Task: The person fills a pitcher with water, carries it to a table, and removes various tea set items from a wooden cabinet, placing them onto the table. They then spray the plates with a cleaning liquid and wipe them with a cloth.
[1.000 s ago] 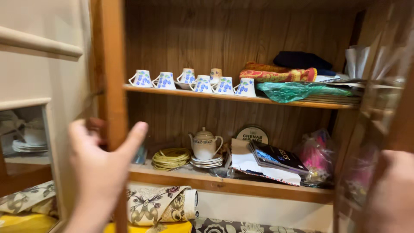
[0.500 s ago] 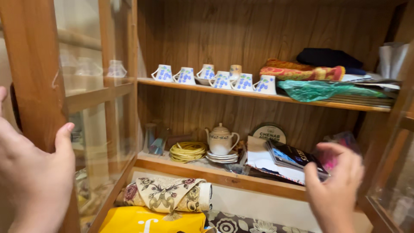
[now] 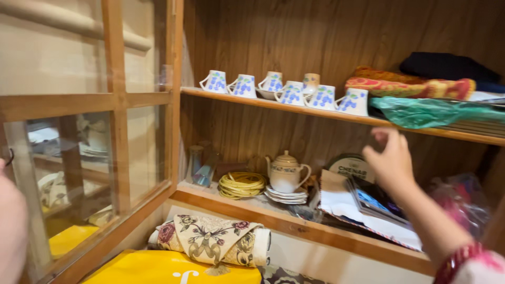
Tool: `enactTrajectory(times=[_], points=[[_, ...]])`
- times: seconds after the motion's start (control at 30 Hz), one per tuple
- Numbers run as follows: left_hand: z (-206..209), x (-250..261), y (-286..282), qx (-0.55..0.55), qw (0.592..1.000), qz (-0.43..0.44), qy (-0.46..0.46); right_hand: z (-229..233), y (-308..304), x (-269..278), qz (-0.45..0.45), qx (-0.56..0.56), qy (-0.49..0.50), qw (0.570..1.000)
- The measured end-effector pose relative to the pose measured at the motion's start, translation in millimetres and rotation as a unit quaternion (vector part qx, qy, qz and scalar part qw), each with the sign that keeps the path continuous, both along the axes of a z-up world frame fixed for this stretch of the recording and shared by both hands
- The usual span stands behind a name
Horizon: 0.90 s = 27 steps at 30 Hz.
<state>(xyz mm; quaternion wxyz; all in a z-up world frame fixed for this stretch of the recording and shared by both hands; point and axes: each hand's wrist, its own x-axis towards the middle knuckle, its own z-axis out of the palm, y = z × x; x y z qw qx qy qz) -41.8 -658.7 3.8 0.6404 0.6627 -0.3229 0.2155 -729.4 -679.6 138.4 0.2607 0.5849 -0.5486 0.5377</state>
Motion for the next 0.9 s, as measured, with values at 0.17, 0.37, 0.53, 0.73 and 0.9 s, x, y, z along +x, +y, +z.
enactTrajectory(times=[0.17, 0.37, 0.53, 0.73, 0.9], points=[[0.3, -2.9, 12.0, -0.011, 0.997, 0.071, -0.035, 74.6, -108.8, -39.3, -0.053, 0.002, 0.046, 0.998], [7.7, -44.0, 41.5, 0.041, 0.997, 0.06, -0.007, 126.1, -154.5, -38.1, -0.086, 0.187, -0.064, 0.977], [48.2, -128.5, 76.2, -0.135, 0.972, 0.019, -0.191, 119.9, -113.6, -8.6, -0.065, 0.173, -0.121, 0.975], [72.2, -222.7, 95.7, -0.14, 0.929, -0.292, -0.181, 85.8, 7.8, 62.3, 0.258, 0.053, -0.182, 0.947], [60.6, -287.0, 77.2, 0.024, 0.675, -0.719, 0.165, -13.8, 117.0, 138.0, 0.426, 0.255, -0.419, 0.76]])
